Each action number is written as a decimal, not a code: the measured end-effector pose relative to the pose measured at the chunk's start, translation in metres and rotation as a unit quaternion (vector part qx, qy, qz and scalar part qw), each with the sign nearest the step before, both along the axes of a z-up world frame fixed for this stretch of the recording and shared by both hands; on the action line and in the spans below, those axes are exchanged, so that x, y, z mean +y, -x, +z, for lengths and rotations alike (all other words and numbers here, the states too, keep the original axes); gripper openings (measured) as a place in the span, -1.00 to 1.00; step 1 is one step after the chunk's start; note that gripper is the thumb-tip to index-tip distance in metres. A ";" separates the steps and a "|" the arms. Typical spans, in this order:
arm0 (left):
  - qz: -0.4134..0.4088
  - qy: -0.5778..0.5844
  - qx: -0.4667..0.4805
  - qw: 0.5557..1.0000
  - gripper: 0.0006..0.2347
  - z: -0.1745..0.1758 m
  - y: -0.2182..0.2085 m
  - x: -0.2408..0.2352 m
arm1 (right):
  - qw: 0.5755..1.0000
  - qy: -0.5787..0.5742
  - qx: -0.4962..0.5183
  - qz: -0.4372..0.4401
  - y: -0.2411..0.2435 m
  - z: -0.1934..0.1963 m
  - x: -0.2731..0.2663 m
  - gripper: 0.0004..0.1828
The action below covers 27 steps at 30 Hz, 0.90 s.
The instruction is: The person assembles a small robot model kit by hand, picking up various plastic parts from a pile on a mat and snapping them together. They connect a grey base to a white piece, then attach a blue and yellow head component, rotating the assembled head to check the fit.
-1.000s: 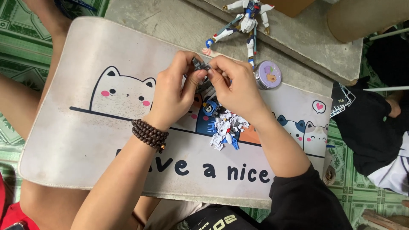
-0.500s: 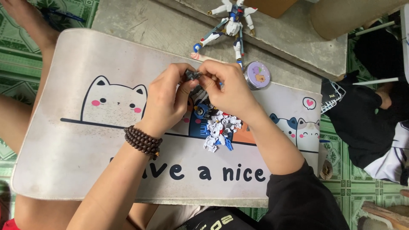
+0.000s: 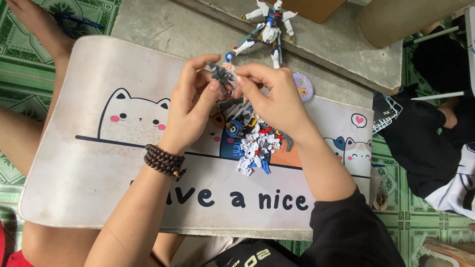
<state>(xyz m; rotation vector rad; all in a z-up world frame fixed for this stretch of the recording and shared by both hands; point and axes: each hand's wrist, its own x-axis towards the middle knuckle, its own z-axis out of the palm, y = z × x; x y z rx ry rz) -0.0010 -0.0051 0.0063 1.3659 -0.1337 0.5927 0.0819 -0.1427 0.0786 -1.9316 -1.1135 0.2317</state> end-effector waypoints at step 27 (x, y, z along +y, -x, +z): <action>0.091 -0.131 0.047 0.986 -0.83 0.014 0.004 -0.008 | 0.972 -0.113 0.204 0.008 0.000 -0.024 0.009 -0.87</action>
